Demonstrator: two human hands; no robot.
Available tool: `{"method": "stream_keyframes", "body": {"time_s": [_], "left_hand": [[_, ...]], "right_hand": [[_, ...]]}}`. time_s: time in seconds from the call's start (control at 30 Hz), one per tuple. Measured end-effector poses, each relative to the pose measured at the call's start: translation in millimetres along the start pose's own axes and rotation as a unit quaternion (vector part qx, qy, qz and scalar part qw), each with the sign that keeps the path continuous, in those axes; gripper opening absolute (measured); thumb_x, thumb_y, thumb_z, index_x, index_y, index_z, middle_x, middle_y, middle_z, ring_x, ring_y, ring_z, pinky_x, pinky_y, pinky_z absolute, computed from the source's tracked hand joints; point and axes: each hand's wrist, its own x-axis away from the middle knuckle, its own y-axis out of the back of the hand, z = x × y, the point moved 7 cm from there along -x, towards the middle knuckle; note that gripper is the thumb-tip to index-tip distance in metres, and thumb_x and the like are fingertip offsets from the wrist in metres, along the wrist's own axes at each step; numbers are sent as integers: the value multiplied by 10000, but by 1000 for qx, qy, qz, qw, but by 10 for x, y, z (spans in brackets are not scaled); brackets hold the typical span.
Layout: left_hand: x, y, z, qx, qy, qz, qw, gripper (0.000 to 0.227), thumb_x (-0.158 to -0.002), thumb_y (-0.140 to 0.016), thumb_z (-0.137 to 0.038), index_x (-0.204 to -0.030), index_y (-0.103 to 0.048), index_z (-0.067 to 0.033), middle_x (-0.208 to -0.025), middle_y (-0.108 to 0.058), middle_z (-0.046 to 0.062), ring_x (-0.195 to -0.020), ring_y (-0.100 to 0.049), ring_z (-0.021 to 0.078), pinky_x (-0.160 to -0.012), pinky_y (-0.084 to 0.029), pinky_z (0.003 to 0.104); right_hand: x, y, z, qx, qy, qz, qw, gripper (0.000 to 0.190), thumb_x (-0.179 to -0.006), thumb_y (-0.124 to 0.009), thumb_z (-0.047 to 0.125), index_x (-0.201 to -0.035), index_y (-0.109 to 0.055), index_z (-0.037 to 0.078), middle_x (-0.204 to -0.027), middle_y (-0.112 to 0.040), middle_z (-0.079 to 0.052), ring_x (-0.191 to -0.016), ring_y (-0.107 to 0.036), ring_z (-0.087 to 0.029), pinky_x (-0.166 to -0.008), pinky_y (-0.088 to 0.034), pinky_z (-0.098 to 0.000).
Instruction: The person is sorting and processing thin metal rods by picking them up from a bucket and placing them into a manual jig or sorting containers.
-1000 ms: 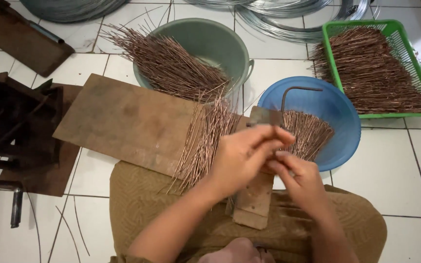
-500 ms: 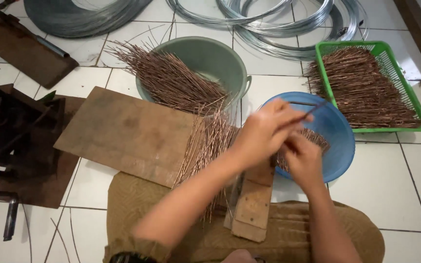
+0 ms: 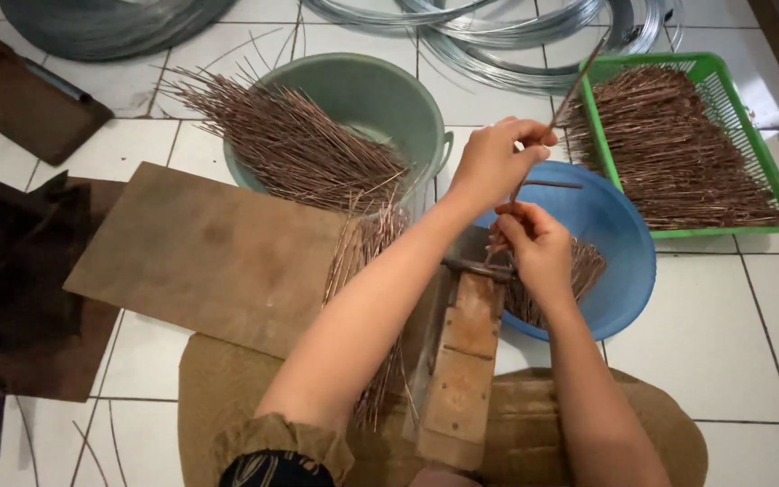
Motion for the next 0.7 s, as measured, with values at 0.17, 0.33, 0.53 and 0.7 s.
{"method": "stream_keyframes", "body": {"time_s": [0.17, 0.33, 0.53, 0.7], "left_hand": [[-156, -147, 301, -50, 36, 41, 997, 211, -801, -754, -337, -1004, -773, -281, -897, -752, -66, -946, -759, 216, -893, -597, 405], [-118, -239, 782, -2, 100, 62, 993, 195, -783, -777, -234, -977, -785, -213, -830, -772, -6, -605, -762, 163, -678, -658, 337], [176, -410, 1283, 176, 244, 82, 950, 261, -799, -766, -55, -1058, -757, -24, -756, -728, 108, -560, -738, 195, -526, -653, 328], [696, -244, 907, 198, 256, 94, 942, 280, -797, -780, -14, -1076, -758, -1, -862, -757, 204, -659, -744, 230, -563, -657, 317]], "right_hand": [[-55, -71, -313, -80, -91, 14, 993, 122, -998, -664, 33, -1100, -715, -12, -824, -714, -127, -686, -693, -139, -615, -615, -290], [-24, -132, -440, -119, -166, 57, 977, 197, -961, -682, 16, -1129, -676, -88, -847, -704, -190, -655, -718, -203, -590, -644, -337], [-31, -101, -627, -71, -214, 84, 970, 245, -1039, -647, 237, -1094, -745, 19, -866, -731, -116, -747, -686, -139, -715, -592, -276], [-91, 47, -427, -71, -177, 9, 982, 309, -1077, -629, 308, -1218, -717, 47, -1040, -740, -110, -913, -670, -160, -763, -558, -279]]}}
